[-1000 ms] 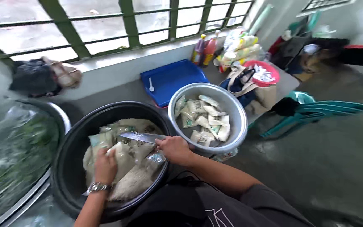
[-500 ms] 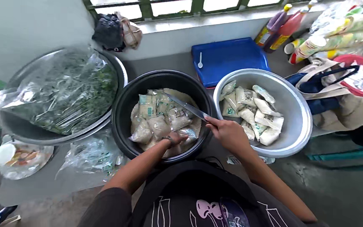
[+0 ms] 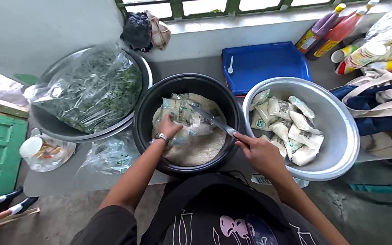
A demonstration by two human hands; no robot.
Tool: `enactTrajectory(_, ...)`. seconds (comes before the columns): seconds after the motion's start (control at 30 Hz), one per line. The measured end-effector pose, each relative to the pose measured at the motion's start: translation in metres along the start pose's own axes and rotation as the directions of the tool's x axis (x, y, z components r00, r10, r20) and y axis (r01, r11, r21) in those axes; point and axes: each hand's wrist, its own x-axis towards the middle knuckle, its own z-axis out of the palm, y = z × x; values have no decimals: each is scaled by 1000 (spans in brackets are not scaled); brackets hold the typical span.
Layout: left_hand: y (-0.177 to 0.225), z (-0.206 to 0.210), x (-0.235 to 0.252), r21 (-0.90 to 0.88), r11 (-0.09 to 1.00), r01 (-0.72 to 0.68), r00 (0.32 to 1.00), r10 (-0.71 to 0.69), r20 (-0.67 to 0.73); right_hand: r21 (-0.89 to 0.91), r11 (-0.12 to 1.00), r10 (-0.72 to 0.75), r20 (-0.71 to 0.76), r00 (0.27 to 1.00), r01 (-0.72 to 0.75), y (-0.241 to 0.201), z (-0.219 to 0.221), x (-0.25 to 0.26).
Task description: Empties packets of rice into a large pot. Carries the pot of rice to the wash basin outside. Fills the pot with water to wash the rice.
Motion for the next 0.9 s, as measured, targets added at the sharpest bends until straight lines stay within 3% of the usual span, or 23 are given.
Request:
enactTrajectory(0.07,-21,11,7,-128,979,159,987,-162,-13,-14,1000,-7,15,1000,7,0,2,-1)
enactTrajectory(0.13,-27,19,7,-100,970,223,975,-223,14,-27,999,-19,25,1000,19,-1,4,-4)
enactTrajectory(0.4,-15,6,-2,-126,979,-157,973,132,-192,-82,987,-140,-17,990,138,-3,10,-26)
enactTrajectory(0.6,-9,8,-8,-100,984,-147,972,125,-199,-111,983,-145,19,989,147,-18,14,-24)
enactTrajectory(0.73,6,15,-21,-51,973,-227,970,221,-100,-113,991,-46,206,977,71,-41,14,3)
enactTrajectory(0.9,-1,8,-21,-75,984,-159,985,154,-74,-137,987,-45,236,971,79,-59,26,18)
